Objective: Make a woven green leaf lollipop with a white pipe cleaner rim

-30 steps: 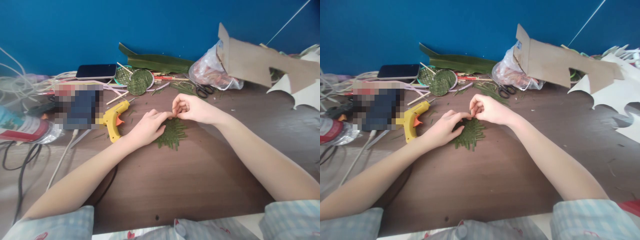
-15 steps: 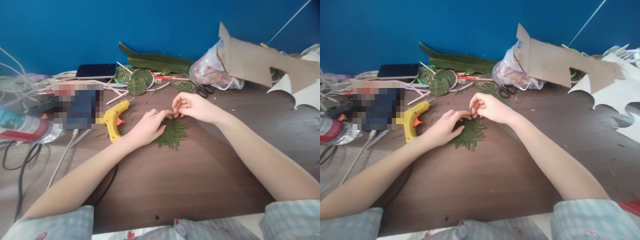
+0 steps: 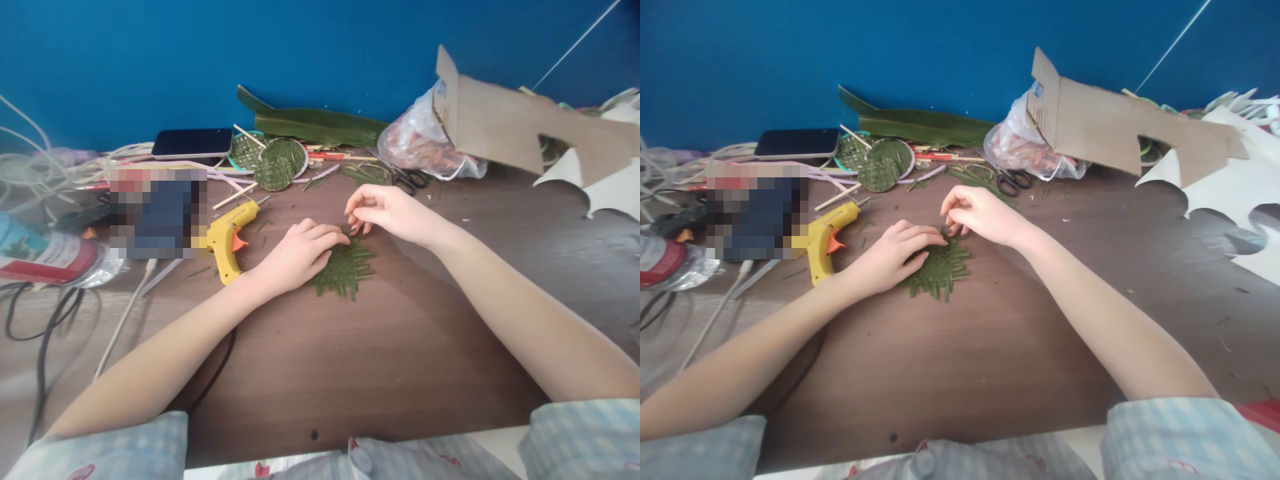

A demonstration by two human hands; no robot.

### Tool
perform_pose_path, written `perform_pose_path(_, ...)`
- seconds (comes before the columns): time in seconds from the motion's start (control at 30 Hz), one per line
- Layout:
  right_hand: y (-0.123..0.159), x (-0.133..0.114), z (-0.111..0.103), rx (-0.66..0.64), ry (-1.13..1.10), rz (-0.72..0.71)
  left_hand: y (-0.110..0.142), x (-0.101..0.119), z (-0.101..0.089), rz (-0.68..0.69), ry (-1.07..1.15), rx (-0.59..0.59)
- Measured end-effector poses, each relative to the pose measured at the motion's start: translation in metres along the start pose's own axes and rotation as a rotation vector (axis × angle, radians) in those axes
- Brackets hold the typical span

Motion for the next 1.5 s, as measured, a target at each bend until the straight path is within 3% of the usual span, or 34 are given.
perform_pose_path(0.2,0.002,0.002,0.001,0.017,0.167,0.003,0.0,0.001,0.0,-0.001,0.003,-0.005)
perform_pose_path(0.4,0.0,0.007,0.004,0.022,0.373,-0.062,0.0,0.002,-0.003,-0.108,0.078,0.033)
perform_pose_path(0.73,0.0,0.008,-0.004,-0.043,0.41,-0.035,0.0,0.002,0.0,0.017,-0.089,-0.001)
perform_pose_path(1.5,-0.002,0.012,-0.002,-0.08,0.38,-0.01,0.001,0.005,0.0,0.026,-0.155,-0.04)
Point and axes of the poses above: each hand's wrist, its own y-axis away from the middle knuckle, its own z-axis out of the palm, x = y × z, the point moved 3 cm from there along -y, towards the middle knuckle, and after that the axes turned 3 degrees about y, right-handed, at the moved point
